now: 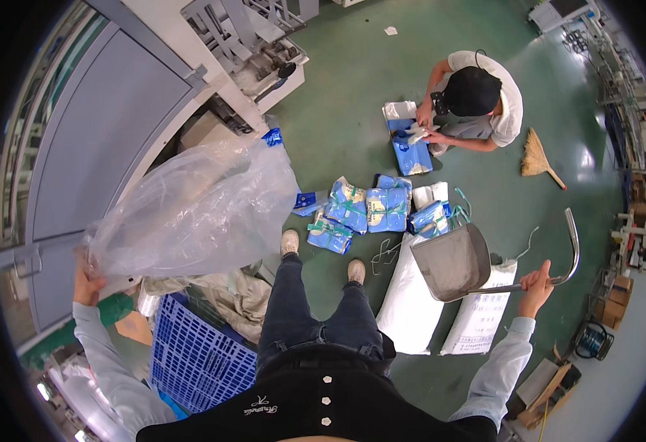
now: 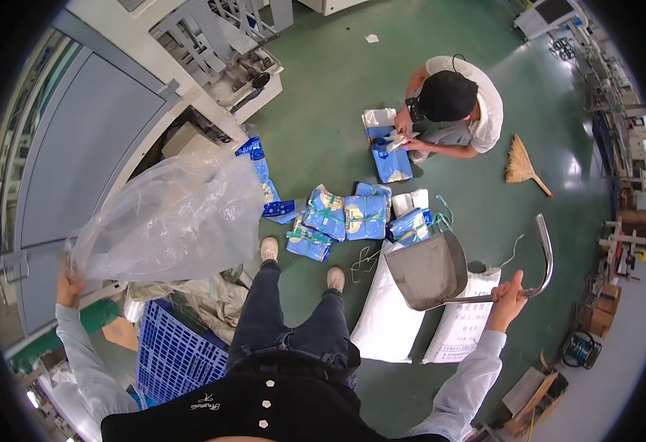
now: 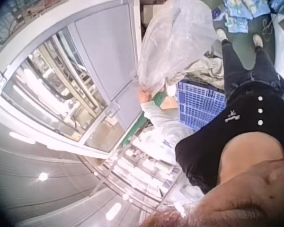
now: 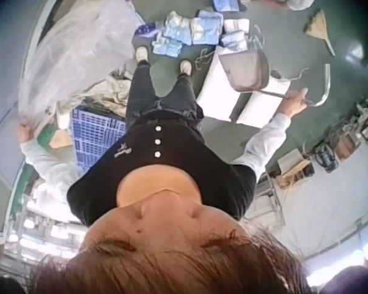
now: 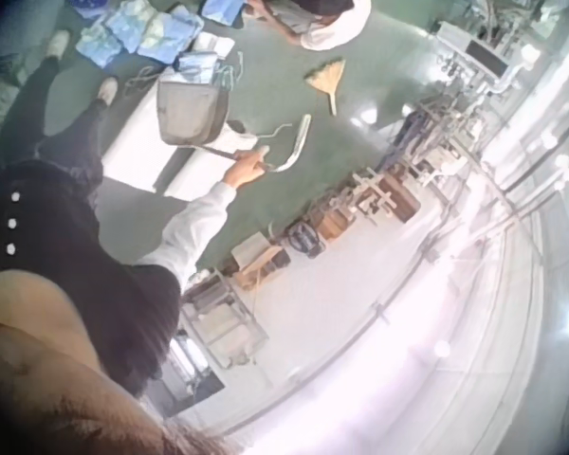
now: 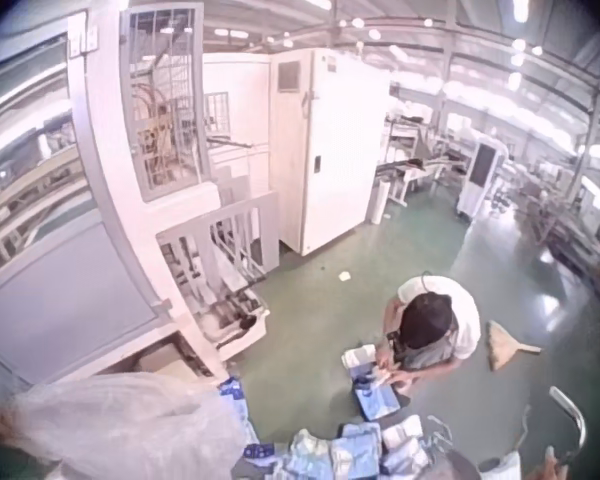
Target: The person sweeps debris with a broom and dustpan, collects plastic scraps by hand, and then places blue packages of wipes into a large plastic bag.
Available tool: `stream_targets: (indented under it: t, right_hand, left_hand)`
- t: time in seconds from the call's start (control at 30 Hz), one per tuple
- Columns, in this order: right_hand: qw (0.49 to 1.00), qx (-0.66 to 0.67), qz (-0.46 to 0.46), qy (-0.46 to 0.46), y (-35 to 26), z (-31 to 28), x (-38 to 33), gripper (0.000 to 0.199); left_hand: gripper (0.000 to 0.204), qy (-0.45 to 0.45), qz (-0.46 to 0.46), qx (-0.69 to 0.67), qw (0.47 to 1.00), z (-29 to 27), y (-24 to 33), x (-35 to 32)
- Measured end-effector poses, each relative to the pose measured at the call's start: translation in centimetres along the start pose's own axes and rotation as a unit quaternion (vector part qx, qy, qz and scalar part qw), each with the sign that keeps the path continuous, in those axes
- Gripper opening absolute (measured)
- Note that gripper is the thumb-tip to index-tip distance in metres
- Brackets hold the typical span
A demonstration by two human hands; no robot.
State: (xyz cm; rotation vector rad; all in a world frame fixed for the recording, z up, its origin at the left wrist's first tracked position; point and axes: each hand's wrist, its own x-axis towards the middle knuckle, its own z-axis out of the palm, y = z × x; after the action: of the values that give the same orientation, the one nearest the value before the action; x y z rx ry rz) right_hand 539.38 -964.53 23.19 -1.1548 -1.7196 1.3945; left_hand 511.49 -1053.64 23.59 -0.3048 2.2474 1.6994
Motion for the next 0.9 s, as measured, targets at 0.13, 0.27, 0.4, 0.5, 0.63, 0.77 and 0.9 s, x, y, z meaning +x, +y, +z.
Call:
stream_targets:
  t: [0.13,0.27,0.4,0.5,0.63,0.77,0.9]
  right_hand:
    - [0.996,-0.046,0.016,0.070,1.1,1.8,-4.6,0.054]
    - [0.990,-0.066,0.080,0.090,4.8,3.4,-8.6,0.055]
    - [0.968,-0.129,0.121,0.178,7.3,1.5,-15.0,0.053]
    - [0.940,-0.247,0.141,0.190,11.5,1.8,-20.6,0.047]
    - [0.961,-0.121,0.204,0.142,23.6,-2.9,-31.5,0.038]
    - [0.918,-0.122,0.335,0.170,34.2,-6.1,-43.1,0.037]
    - [0.672,-0.066,0.701,0.230,37.0,-2.8,-48.2,0.059]
  left_hand:
    - [0.085,-0.028,-0.140,0.245,0.959,-1.7,-5.2,3.6]
    - [0.090,0.011,-0.182,0.516,0.837,-11.3,-12.2,5.7]
    - [0.080,-0.076,-0.181,0.290,0.937,-8.1,-16.5,10.4]
    - [0.076,-0.070,-0.227,0.182,0.954,-7.3,-15.5,10.4]
    - [0.062,-0.044,-0.327,0.276,0.903,-2.6,-11.9,10.2]
    - [0.059,-0.061,-0.304,0.284,0.907,1.7,-8.6,10.8]
    - [0.056,-0.036,-0.222,0.147,0.963,3.7,-9.7,7.4]
